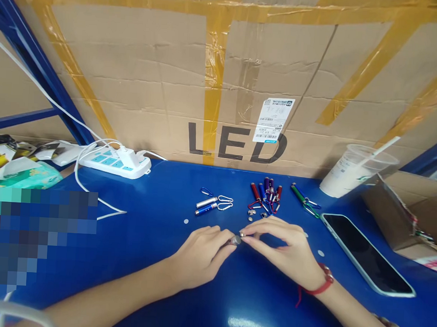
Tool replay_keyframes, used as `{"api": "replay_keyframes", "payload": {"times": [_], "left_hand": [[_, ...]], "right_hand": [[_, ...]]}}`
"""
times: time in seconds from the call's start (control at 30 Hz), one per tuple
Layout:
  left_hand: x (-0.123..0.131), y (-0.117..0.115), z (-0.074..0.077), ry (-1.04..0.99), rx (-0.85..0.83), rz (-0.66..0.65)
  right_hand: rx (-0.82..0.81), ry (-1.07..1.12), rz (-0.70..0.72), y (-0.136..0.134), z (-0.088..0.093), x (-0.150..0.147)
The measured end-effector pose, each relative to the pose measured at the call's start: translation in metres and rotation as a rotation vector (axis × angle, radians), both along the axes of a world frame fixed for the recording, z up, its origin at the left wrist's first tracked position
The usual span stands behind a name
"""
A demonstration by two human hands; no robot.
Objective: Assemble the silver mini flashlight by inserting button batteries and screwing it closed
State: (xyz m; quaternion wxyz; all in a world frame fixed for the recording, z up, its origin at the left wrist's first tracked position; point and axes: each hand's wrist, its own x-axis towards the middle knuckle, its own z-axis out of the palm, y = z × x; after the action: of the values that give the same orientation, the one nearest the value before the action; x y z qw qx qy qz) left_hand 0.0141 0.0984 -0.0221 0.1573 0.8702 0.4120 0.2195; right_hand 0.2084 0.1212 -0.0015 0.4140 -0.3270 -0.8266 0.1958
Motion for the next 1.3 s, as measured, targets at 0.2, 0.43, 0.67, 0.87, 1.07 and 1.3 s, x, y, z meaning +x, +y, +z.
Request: {"api": "replay_keyframes", "payload": {"times": [0.2,0.43,0.67,0.87,1.07,1.3], "left_hand": [[0.0,-0.002,0.0,-0.04,-0.033,-0.012],[0.003,-0.003,-0.001,-0.115,-0.093,-0.013],[0.002,-0.004,0.003,-0.143,-0.157,0.002],[0.001,-0.004,-0.001,-0.08,-0.111,0.031],[0.002,-0.004,-0.004,-0.008,0.039,0.015],[0.0,-0.002,-0.002,-0.19,-0.117,0.027]], "right_hand": [[-0.176,0.143,0.052,-0.006,-0.006,-0.005],[-0.141,0.151,0.101,-0.008,-0.007,-0.004],[-0.248,0.162,0.143,-0.005,-0.008,-0.004],[-0.127,-0.018,0.168,-0.003,-0.01,0.0],[-0.104,0.006,0.181,-0.001,-0.014,-0.001],[0.167,-0.058,0.131,-0.003,-0.011,0.003]]}}
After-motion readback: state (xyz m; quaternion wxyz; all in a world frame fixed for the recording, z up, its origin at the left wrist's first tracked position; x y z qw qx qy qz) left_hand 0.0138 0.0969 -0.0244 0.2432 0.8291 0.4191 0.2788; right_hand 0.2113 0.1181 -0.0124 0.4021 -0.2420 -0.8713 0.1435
